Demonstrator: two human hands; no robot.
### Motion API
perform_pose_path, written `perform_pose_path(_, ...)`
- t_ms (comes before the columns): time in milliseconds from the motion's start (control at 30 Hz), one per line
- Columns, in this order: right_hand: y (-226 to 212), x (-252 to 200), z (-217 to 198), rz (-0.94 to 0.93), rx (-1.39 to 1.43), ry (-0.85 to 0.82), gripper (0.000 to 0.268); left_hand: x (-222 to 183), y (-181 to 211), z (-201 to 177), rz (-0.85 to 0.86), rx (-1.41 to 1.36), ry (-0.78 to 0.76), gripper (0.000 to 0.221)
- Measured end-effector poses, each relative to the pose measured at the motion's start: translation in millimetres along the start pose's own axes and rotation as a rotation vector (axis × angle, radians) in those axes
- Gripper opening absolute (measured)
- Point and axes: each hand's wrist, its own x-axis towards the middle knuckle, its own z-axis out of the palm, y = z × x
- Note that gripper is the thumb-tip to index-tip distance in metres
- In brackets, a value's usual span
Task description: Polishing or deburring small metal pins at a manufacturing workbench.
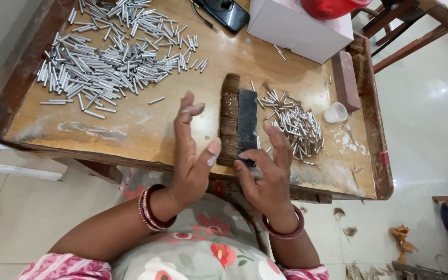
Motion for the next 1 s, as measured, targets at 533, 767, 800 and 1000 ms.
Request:
perform_pose_path(533, 13, -16, 43, -0.137, -0.372, -0.072, 0.011, 17, 6, -14, 0.059, 0.903, -0.346, 0.032)
perform_pose_path(767, 11, -18, 37, -0.131, -0.367, -0.004, 0.010, 13, 3, -13, 0.064, 0.931, -0.380, 0.018)
perform_pose_path(800, 14, -19, 36, -0.136, -0.350, 0.049, 0.011, 13, 3, -12, 0.062, 0.927, -0.376, 0.016)
perform_pose_path(1000, 14, -28, 14, -0.230, -0.374, 0.301, 0.019, 17, 36, -7, 0.157, 0.507, -0.222, 0.028)
